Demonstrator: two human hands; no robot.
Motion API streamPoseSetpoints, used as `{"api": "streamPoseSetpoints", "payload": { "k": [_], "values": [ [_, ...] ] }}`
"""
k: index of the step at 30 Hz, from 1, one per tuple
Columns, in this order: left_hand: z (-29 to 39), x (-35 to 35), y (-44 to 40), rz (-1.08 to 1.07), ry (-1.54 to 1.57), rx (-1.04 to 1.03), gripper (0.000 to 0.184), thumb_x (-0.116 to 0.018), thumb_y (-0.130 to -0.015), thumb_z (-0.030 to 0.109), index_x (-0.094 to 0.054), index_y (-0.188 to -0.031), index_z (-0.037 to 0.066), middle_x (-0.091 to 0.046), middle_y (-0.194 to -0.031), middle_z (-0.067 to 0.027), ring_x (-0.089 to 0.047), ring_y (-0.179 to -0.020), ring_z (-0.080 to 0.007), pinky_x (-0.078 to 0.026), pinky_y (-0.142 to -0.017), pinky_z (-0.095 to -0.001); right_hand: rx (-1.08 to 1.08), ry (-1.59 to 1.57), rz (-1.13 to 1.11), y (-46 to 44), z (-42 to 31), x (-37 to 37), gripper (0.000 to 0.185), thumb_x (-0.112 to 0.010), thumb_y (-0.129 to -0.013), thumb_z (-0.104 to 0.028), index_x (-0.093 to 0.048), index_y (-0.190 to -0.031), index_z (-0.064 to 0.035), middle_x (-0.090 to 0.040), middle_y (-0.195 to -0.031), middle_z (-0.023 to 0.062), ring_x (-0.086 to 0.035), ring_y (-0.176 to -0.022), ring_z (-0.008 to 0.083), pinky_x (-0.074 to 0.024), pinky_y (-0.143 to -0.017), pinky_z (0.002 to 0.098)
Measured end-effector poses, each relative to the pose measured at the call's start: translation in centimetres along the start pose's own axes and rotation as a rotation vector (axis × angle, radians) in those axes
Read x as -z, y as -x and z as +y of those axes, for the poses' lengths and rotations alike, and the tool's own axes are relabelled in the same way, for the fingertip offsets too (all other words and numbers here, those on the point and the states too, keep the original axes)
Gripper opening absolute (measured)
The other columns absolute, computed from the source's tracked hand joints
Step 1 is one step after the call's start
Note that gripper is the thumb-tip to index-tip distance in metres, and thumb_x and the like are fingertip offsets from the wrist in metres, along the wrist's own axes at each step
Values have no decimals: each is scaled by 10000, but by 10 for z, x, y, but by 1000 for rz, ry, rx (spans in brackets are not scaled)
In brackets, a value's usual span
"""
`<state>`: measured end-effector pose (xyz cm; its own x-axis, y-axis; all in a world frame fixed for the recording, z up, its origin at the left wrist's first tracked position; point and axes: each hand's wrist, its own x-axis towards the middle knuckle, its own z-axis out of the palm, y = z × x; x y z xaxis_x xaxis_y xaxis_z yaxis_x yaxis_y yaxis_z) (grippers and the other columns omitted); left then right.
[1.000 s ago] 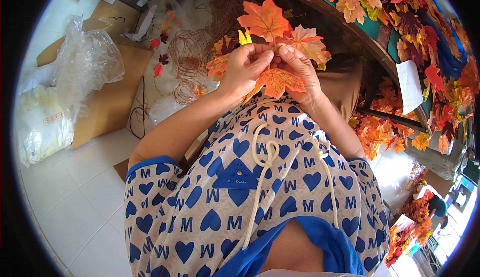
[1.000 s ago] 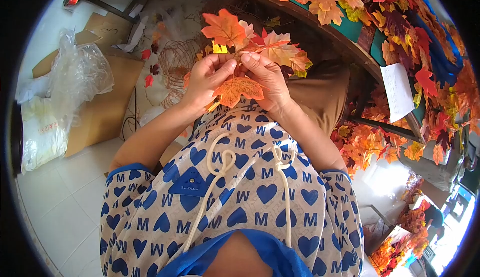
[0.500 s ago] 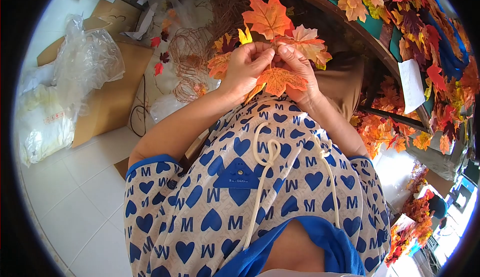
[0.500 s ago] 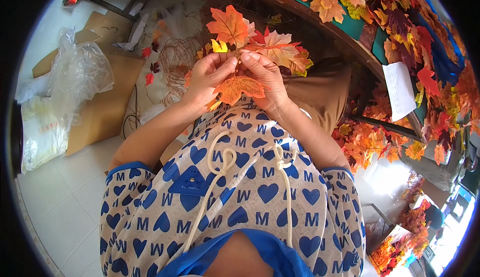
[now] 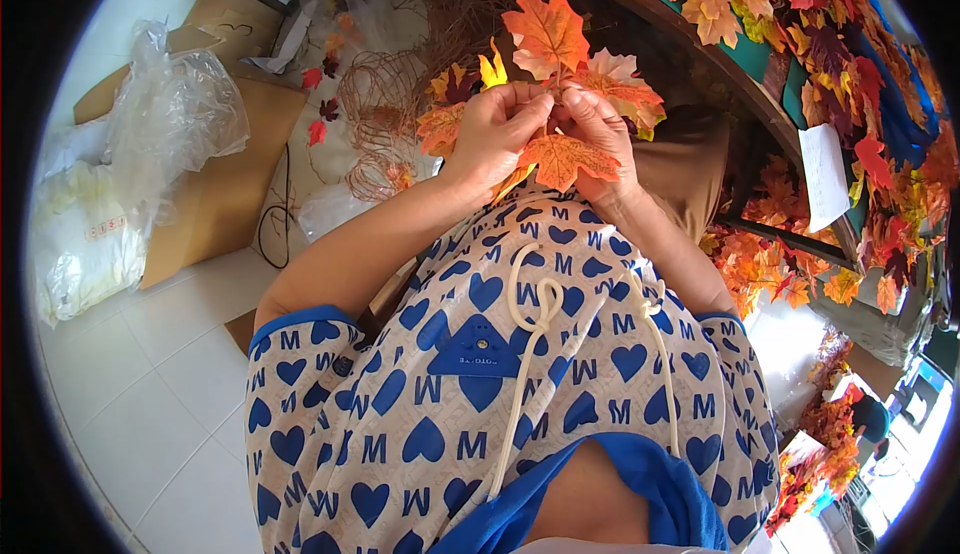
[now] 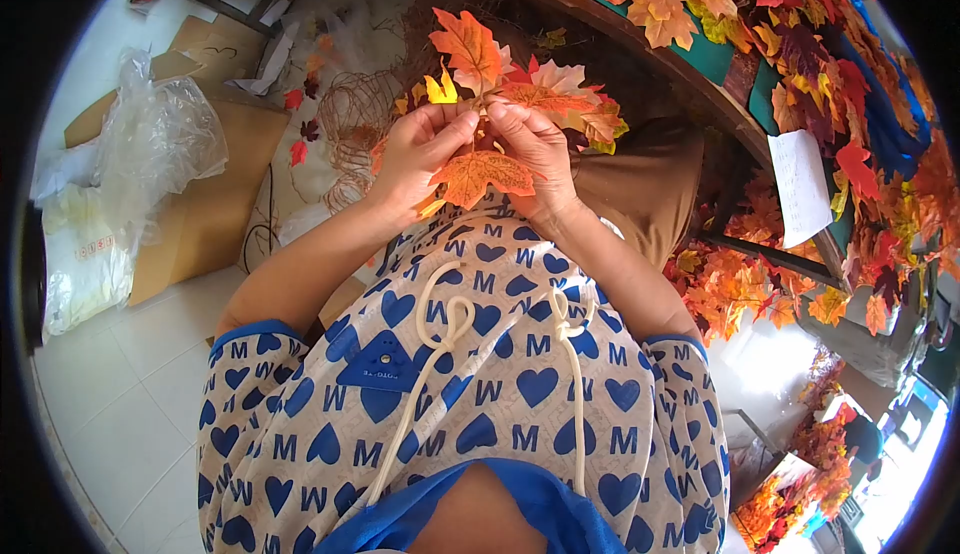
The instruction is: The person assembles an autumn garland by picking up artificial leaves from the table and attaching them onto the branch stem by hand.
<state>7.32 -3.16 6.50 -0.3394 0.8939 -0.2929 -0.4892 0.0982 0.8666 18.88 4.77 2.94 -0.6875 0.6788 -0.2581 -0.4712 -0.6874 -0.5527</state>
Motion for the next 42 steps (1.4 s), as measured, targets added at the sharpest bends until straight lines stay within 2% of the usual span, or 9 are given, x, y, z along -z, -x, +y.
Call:
{"api": "streamPoseSetpoints", "payload": {
  "k": [8,24,33,35,42],
  "values": [
    [-4,2,-2,-4,18,-3,202,-615,-879,134,-567,-1013,-10,-580,-849,-3,-529,-726,-47,-452,-655,-191,51,42,8,-3,3,4,55,-652,-842,-96,-680,-876,-62,-634,-825,2,-561,-697,87,-478,-609,234],
    [-6,4,-3,-15,10,-7,207,-615,-882,148,-563,-1004,-11,-565,-819,2,-523,-704,-40,-446,-630,-188,80,61,21,-5,4,7,29,-657,-839,-91,-682,-830,-80,-636,-811,-16,-564,-715,67,-482,-624,227],
    [-2,6,-4,-10,61,-4,211,-631,-865,119,-573,-1001,-32,-595,-837,-23,-552,-716,-59,-469,-656,-196,51,146,44,-2,0,-1,47,-647,-844,-72,-673,-854,-33,-639,-805,2,-582,-667,78,-500,-617,227],
    [0,12,-5,-31,-170,-86,202,-654,-839,91,-589,-982,-36,-617,-845,-45,-577,-733,-77,-484,-682,-203,41,140,-40,-2,-2,5,63,-646,-841,-64,-662,-890,-27,-641,-826,11,-594,-699,89,-506,-639,231],
    [-2,14,-8,-53,-180,-156,212,-669,-814,62,-606,-984,-47,-630,-850,-69,-591,-750,-89,-493,-711,-212,38,188,5,3,-7,-2,108,-647,-828,-36,-616,-929,-14,-636,-890,42,-618,-781,130,-520,-711,265]
  ]
}}
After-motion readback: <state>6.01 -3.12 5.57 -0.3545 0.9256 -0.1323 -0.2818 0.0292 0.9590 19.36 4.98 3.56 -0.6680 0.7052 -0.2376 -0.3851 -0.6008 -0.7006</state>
